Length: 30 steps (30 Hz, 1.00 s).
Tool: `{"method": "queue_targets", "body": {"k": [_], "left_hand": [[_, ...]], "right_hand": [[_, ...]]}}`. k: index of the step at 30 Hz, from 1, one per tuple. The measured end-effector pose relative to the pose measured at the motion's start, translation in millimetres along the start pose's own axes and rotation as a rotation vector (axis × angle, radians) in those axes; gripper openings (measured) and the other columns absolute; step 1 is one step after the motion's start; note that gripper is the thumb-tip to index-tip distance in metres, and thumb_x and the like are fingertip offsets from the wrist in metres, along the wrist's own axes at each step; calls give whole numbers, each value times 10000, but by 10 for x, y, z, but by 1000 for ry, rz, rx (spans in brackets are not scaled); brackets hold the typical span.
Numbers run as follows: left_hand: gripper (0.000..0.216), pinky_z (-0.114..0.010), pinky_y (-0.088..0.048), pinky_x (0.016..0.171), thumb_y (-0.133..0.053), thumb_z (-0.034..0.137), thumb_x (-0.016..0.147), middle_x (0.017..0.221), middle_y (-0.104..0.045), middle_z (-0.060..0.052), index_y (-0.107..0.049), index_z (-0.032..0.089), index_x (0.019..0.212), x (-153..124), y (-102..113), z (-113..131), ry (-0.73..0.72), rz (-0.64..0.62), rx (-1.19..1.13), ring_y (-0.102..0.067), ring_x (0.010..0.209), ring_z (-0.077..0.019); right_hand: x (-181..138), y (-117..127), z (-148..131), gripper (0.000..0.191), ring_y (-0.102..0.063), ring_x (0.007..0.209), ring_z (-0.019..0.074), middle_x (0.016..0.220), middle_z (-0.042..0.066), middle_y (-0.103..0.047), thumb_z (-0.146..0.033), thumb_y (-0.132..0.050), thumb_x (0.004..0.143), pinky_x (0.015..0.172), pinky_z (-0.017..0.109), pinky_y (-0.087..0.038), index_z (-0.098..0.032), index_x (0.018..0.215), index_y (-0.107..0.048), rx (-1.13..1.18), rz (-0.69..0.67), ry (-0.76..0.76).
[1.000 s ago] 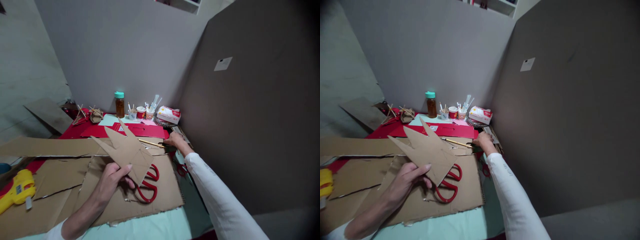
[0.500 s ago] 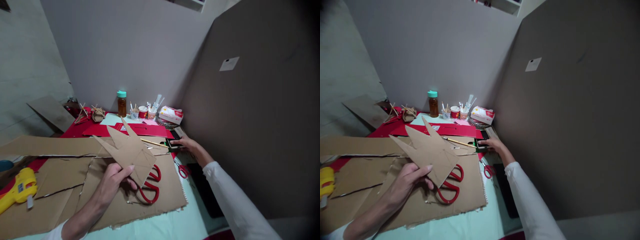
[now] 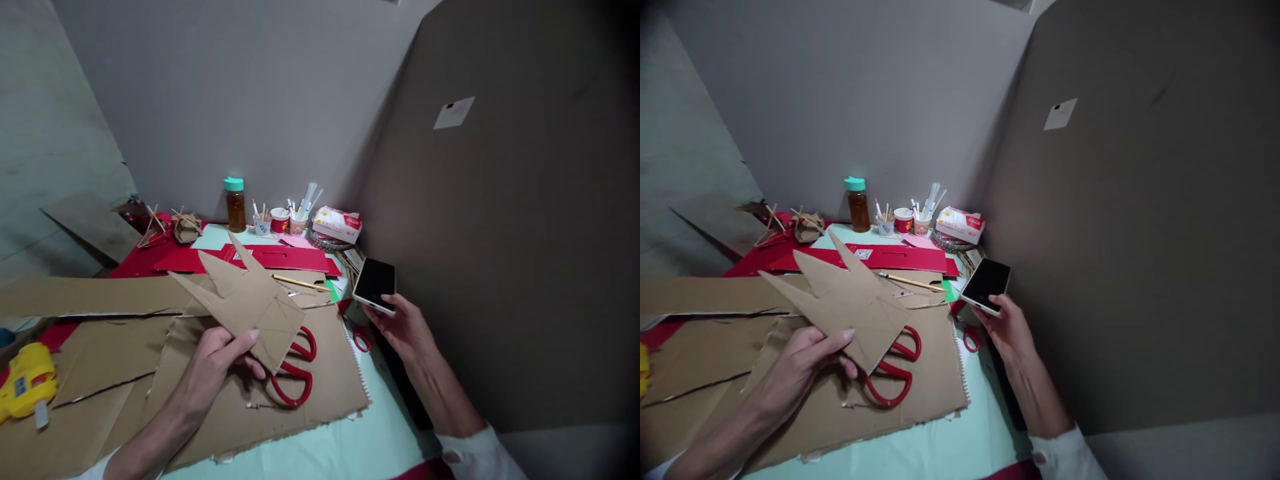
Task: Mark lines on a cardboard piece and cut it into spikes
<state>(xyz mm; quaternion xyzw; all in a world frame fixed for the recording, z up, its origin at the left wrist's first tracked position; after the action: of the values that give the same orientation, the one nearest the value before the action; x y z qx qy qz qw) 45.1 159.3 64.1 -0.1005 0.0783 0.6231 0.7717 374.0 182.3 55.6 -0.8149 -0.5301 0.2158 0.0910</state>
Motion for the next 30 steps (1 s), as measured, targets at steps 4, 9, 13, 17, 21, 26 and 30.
{"method": "queue_targets", "body": {"k": [4, 9, 13, 17, 21, 26, 30], "left_hand": [[375, -270, -490, 543, -709, 484, 757, 571, -733, -102, -721, 132, 629, 2, 4, -5, -1, -5, 18, -687, 540, -213], [406, -269, -485, 569, -692, 506, 766, 585, -743, -119, -737, 131, 618, 16, 17, -25, 0, -16, 51, -685, 552, -211], [408, -270, -488, 570, -680, 508, 782, 595, -746, -114, -754, 129, 649, 17, 15, -33, -4, -30, 57, -687, 560, -212], [401, -270, -501, 569, -683, 499, 790, 600, -747, -115, -752, 130, 650, -3, 14, -38, 0, -31, 43, -689, 560, -213], [398, -270, -502, 546, -680, 495, 798, 584, -740, -117, -755, 124, 678, 0, 7, -52, 12, -33, 32, -682, 552, -215], [407, -274, -509, 557, -673, 493, 817, 616, -749, -118, -765, 113, 707, 18, 28, -90, 16, -36, 35, -679, 560, -211], [382, -278, -513, 555, -694, 482, 804, 649, -759, -108, -772, 116, 725, 5, 49, -109, 15, -30, 10, -683, 560, -212]], "right_hand": [[-259, -171, -90, 120, -727, 974, 200, 977, 30, -770, -218, -598, 824, 917, 363, -601, -219, 912, -679, 226, -50, 87], [-357, -543, -93, 415, -728, 1062, 309, 1153, 160, -759, -407, -472, 944, 885, 498, -605, -129, 1170, -681, 307, -208, -23], [-415, -727, 25, 718, -740, 1029, 328, 1104, 225, -764, -635, -296, 1000, 884, 493, -598, -67, 1143, -712, 318, -286, -120], [-502, -894, 141, 609, -768, 904, 296, 1003, 199, -790, -522, -336, 1028, 795, 429, -625, -76, 1081, -747, 309, -345, -161], [-523, -1026, 262, 547, -772, 798, 274, 933, 210, -793, -477, -435, 985, 763, 383, -632, -44, 1002, -769, 292, -392, -202], [-512, -1088, 378, 532, -768, 854, 283, 954, 214, -792, -482, -498, 922, 872, 399, -607, -31, 974, -776, 311, -442, -214], [-546, -1114, 377, 603, -743, 1012, 307, 1107, 223, -767, -543, -453, 941, 971, 451, -558, -44, 1105, -750, 335, -503, -214]]}}
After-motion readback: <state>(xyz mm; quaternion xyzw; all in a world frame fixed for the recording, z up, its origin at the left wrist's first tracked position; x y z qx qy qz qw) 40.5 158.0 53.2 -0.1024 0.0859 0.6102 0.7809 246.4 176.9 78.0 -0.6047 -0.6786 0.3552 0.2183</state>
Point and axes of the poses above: each hand's wrist, its own x-axis towards the middle knuckle, its own y-axis out of the back of the hand, z = x × y, the point moved 7 cm from there along x, towards the middle knuckle
